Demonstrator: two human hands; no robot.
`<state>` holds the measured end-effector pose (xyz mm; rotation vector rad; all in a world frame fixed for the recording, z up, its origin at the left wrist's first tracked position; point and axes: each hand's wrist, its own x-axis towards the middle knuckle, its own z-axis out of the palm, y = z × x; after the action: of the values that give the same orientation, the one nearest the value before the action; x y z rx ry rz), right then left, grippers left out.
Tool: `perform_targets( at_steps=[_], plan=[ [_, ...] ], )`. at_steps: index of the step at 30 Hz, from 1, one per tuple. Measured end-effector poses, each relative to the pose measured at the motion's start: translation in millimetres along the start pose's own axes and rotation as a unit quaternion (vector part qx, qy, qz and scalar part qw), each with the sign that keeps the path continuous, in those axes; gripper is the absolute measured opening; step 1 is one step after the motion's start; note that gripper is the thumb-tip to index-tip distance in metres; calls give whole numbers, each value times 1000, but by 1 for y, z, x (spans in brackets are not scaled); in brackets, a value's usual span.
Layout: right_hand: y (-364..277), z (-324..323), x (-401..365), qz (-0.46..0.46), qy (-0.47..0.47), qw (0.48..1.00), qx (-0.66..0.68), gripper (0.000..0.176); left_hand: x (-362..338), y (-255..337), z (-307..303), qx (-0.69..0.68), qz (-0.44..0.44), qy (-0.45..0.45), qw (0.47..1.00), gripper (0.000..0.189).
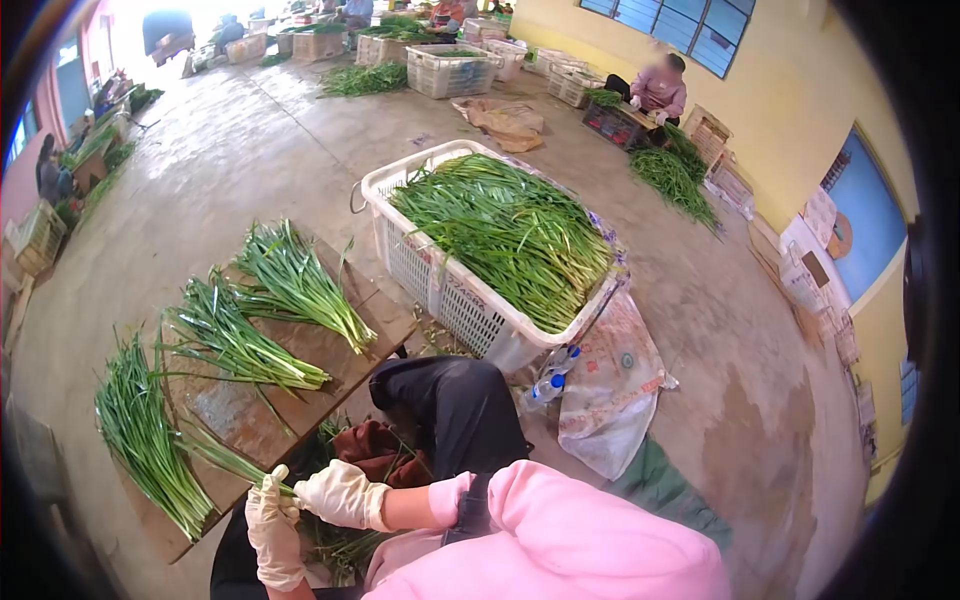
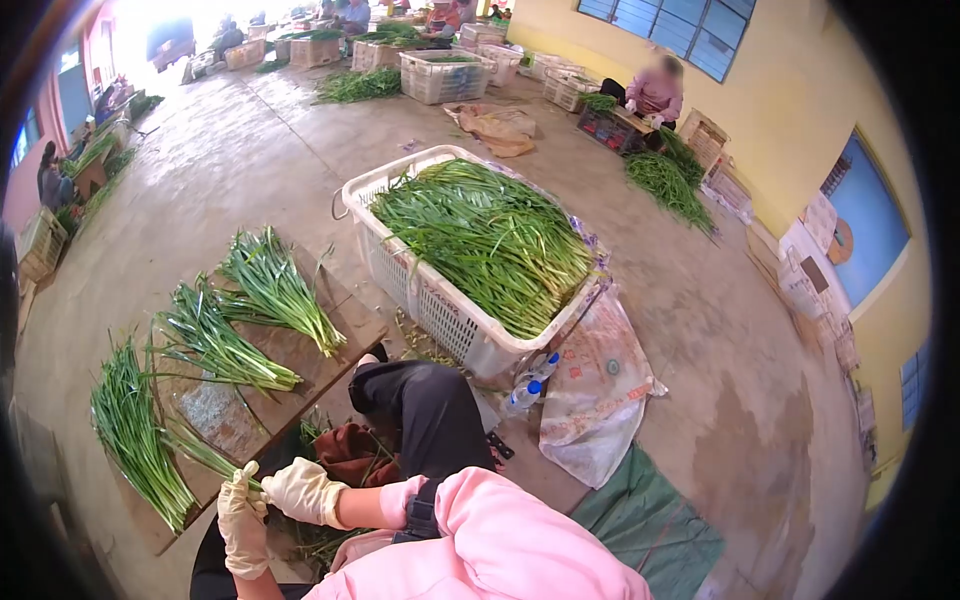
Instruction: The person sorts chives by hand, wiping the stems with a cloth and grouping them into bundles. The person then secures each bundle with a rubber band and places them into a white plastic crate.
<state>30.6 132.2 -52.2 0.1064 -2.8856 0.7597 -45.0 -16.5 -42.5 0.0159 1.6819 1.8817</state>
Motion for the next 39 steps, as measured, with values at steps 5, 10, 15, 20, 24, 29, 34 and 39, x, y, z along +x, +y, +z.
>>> perform_targets(
  at_steps=[5,10,15,20,24,29,34,39],
  plan=[
    [-5,-5,3,7,-3,999,39,23,2,10,-6,-7,41,36,998,27],
    [-1,-5,3,8,-1,997,77,19,5,23,-12,30,80,32,996,28],
    [2,-8,5,7,-7,997,80,13,11,27,-25,64,113,27,991,30],
    [17,-19,-4,-50,0,997,64,13,20,77,-57,529,490,123,682,26],
    [27,-9,-2,-62,3,996,60,8,16,127,-136,665,411,160,603,30],
    [41,4,-8,59,-82,973,207,9,40,151,-196,260,88,265,924,26],
    [35,1,7,93,-116,956,252,19,72,109,-234,374,33,192,907,33],
    [45,21,8,90,-129,952,263,13,70,88,-214,320,1,201,926,38]
  ],
)
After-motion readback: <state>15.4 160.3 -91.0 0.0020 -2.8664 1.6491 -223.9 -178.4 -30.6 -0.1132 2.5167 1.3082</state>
